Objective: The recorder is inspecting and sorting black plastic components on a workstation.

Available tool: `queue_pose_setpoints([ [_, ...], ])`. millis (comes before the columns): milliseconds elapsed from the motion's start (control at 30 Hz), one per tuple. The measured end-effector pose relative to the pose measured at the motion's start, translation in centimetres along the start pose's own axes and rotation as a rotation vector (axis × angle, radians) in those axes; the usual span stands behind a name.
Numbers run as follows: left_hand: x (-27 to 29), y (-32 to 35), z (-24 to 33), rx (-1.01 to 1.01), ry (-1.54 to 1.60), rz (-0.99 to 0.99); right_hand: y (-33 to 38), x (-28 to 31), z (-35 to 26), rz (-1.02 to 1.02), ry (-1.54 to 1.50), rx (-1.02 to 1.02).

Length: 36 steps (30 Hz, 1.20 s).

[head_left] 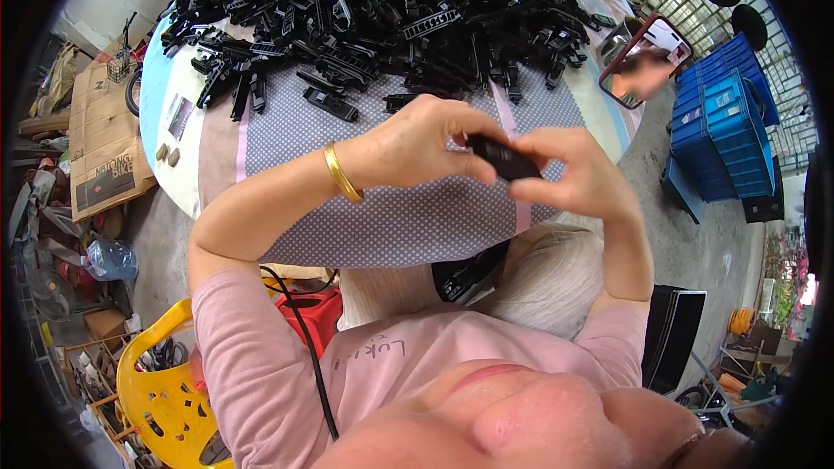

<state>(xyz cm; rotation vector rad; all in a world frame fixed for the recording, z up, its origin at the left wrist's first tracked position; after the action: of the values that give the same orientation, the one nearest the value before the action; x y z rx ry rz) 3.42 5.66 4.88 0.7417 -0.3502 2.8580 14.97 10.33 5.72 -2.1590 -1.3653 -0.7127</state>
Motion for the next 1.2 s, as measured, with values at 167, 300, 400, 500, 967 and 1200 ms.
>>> queue_pose_setpoints([
  [167, 4.3, -1.0, 1.5, -0.399, -0.391, 0.209, 2.6, -1.0, -2.1, -0.342, 0.112, 0.197],
  [300, 7.2, -1.3, -2.5, -0.370, -0.973, 0.557, 3.8, -2.6, -2.5, -0.453, 0.304, 0.253],
  [400, 7.8, -2.0, -4.5, -0.256, -0.928, 0.441, 3.2, -2.6, -2.2, -0.453, 0.369, 0.181],
  [500, 8.2, -2.3, -4.5, -0.220, -0.913, 0.449, 1.3, -2.3, -2.0, -0.292, 0.330, 0.197],
  [967, 8.4, -0.9, -6.6, 0.244, 0.505, 0.535, -8.9, -2.4, 1.2, 0.281, 0.640, 0.205],
  [1200, 6.5, -0.5, -6.6, 0.325, 0.694, 0.472, -6.1, 1.8, 2.3, 0.383, 0.149, 0.077],
])
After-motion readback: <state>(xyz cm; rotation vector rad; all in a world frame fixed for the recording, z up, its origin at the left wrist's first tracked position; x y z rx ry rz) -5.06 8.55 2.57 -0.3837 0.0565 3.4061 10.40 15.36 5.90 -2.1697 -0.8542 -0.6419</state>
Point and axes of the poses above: each hand's wrist, its own y-axis away from the middle knuckle, its own x-axis out of the back of the hand, z = x × y, the point moved 8 cm from there along -y, towards the middle knuckle, and after that the axes turned 4 degrees about z, right-handed, at the moved point
